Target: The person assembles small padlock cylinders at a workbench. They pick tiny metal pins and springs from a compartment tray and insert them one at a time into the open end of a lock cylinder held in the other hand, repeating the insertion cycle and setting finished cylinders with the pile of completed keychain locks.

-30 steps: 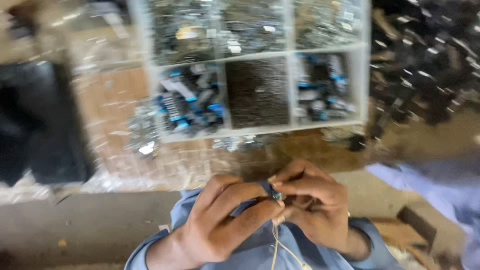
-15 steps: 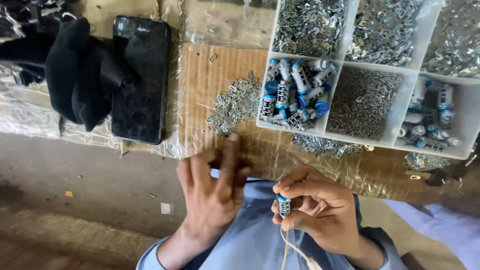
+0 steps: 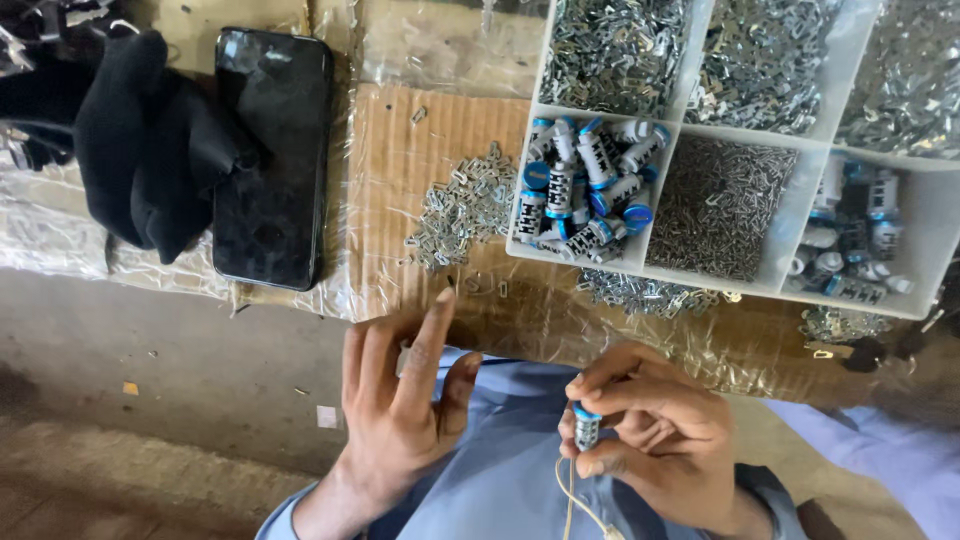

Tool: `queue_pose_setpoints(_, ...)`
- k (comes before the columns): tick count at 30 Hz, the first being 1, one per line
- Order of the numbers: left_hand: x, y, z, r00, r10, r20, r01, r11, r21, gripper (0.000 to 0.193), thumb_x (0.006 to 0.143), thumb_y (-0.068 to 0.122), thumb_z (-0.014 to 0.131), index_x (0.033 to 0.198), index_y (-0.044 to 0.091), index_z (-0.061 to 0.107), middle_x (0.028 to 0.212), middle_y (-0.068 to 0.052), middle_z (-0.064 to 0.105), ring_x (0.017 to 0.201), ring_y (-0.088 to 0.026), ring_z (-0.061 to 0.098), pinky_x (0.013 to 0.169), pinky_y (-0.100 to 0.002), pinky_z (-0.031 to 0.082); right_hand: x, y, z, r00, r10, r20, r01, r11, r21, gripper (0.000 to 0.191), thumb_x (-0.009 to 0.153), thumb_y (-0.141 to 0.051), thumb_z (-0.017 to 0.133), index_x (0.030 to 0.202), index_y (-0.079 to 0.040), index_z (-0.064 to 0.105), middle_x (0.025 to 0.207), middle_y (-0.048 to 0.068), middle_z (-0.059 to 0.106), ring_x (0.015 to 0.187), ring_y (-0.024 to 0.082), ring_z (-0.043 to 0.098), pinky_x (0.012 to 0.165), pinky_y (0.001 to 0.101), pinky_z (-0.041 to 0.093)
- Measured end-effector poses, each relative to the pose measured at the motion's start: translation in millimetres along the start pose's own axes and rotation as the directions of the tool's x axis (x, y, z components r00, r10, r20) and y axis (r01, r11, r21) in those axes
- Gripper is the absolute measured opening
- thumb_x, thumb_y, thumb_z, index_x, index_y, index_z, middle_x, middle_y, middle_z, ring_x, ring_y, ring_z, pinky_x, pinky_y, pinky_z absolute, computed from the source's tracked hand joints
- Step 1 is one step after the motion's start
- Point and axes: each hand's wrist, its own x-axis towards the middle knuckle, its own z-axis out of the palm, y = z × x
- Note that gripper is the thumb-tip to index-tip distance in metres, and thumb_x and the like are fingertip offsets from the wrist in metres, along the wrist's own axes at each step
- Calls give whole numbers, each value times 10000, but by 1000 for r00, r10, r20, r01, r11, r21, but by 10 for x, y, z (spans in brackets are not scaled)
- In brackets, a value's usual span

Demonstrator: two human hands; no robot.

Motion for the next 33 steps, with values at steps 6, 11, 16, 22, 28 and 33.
queue_pose_setpoints(6,-16,-96,-74,989,103,105,-106,994,19,439,877,260,790,1259,54,717,1074,-141,600,972,-299,597,826,-410,515,0,-4,-24,999,-36,-2,36,998,45,493,828,187,790,1285,60,657,1309,223,589,1056,260,707,877,399,668)
queue_pose_setpoints(11,-57,42,-52,997,-17,71,40,936,-350,182,911,18,792,1071,77,730,1055,-60,718,972,-224,720,817,-323,602,-20,-8,-49,991,28,-128,-17,996,84,485,838,210,773,1274,47,638,1304,241,582,1063,281,709,867,410,685)
queue_pose_setpoints(16,-22,319,82,994,112,-19,-89,667,-739,211,895,-20,783,1082,31,701,1048,-89,713,942,-249,719,797,-360,611,-51,-15,-97,990,10,-142,-13,1000,-18,448,849,173,773,1259,43,647,1318,250,592,1088,270,723,864,370,704)
queue_pose_setpoints(22,245,387,146,926,372,-70,-346,755,-557,291,839,-26,802,1105,-36,687,1062,-150,678,937,-306,670,796,-403,595,-156,-80,-154,981,19,-192,-53,984,-171,412,843,111,800,1228,30,678,1276,246,649,1038,218,740,806,312,694)
queue_pose_setpoints(28,144,324,-17,923,102,372,316,352,-881,351,781,-5,814,1097,8,663,971,-107,576,878,-241,520,741,-374,445,-123,-16,-196,998,54,12,-48,959,-278,433,757,27,885,1170,15,756,1178,186,730,766,59,593,629,153,457)
queue_pose_setpoints(33,-86,267,59,956,-93,280,237,806,-543,463,879,232,852,1272,71,668,1049,-21,693,937,-131,644,795,-320,512,-102,14,-171,995,82,-62,-85,996,-39,370,865,84,826,1212,60,699,1244,236,651,949,247,766,824,363,699)
